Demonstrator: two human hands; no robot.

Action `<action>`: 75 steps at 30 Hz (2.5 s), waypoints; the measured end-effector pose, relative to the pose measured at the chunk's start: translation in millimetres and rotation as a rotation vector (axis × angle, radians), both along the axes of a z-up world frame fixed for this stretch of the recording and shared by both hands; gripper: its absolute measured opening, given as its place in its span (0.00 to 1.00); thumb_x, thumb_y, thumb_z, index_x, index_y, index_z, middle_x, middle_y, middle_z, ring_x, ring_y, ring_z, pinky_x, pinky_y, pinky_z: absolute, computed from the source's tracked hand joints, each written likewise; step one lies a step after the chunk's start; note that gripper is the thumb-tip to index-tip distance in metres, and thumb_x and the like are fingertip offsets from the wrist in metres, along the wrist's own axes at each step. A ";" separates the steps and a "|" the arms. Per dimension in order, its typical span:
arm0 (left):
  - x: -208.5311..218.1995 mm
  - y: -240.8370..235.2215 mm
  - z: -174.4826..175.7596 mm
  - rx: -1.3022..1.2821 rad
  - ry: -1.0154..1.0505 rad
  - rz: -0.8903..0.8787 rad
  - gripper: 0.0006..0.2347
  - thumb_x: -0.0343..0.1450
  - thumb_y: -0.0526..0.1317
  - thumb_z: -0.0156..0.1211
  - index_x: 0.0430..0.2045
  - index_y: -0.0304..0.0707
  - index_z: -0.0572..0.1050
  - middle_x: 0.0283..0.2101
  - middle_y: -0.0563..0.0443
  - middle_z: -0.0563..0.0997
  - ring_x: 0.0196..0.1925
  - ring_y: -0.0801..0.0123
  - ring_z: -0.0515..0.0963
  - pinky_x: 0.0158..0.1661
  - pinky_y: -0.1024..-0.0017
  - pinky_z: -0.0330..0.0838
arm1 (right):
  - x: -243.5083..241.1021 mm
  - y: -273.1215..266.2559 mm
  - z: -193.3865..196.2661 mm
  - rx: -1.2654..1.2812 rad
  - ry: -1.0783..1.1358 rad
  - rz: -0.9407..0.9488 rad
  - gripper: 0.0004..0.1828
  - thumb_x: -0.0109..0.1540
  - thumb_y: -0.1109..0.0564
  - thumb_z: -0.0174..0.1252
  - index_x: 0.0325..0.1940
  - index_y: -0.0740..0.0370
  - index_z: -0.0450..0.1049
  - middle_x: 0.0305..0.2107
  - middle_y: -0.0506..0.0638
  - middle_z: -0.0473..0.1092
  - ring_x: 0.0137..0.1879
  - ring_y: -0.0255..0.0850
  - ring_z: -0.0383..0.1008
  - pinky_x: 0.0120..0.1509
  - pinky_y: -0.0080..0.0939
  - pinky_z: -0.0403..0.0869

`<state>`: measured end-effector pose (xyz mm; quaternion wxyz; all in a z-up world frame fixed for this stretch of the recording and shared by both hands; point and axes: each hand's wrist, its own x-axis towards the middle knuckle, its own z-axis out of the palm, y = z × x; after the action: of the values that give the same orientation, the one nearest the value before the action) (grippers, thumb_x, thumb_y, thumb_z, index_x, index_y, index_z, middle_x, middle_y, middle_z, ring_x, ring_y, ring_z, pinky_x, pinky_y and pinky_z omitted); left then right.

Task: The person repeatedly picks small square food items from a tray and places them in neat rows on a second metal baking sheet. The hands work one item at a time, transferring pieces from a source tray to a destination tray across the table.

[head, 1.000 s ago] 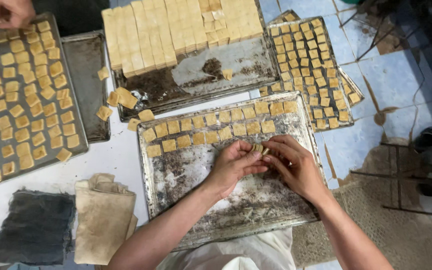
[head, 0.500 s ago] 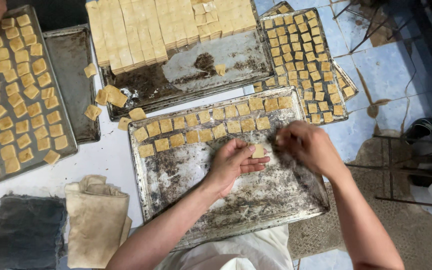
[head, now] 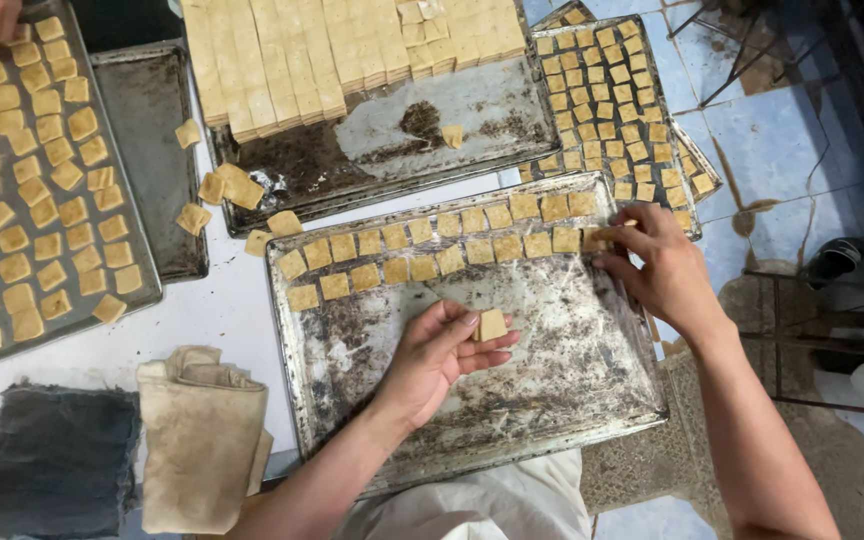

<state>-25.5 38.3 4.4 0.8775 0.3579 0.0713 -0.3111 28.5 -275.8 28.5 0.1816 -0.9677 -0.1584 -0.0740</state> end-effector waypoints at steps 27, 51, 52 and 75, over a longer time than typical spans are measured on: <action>-84.7 135.6 -16.7 0.213 0.006 0.547 0.09 0.78 0.39 0.46 0.42 0.29 0.68 0.52 0.31 0.80 0.54 0.46 0.84 0.51 0.57 0.85 | -20.9 245.1 -20.0 0.354 0.370 0.370 0.10 0.63 0.59 0.62 0.49 0.61 0.80 0.43 0.53 0.80 0.42 0.42 0.83 0.43 0.38 0.83; -83.1 136.0 -36.3 0.342 -0.171 0.249 0.11 0.79 0.40 0.47 0.49 0.30 0.67 0.62 0.31 0.73 0.52 0.54 0.85 0.46 0.66 0.86 | -23.4 252.0 -18.8 0.046 0.937 0.024 0.11 0.68 0.52 0.60 0.52 0.54 0.81 0.33 0.57 0.82 0.30 0.46 0.77 0.32 0.43 0.74; -84.7 137.2 -34.2 0.461 -0.253 0.279 0.11 0.79 0.40 0.48 0.47 0.28 0.70 0.66 0.31 0.70 0.51 0.55 0.86 0.44 0.66 0.87 | -18.8 250.8 -24.9 0.107 0.653 0.180 0.10 0.68 0.53 0.61 0.50 0.56 0.81 0.36 0.54 0.81 0.33 0.43 0.78 0.35 0.41 0.76; 11.2 122.5 18.1 1.169 -0.715 0.092 0.15 0.75 0.44 0.55 0.48 0.30 0.75 0.75 0.37 0.56 0.64 0.53 0.75 0.52 0.56 0.81 | -31.8 218.0 -9.3 0.056 0.097 0.327 0.15 0.60 0.53 0.65 0.50 0.59 0.81 0.47 0.60 0.71 0.45 0.50 0.77 0.38 0.46 0.81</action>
<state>-14.3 160.8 22.6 0.5223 0.8499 -0.0517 -0.0468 -3.3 -57.8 19.2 0.2256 -0.9260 -0.3026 -0.0012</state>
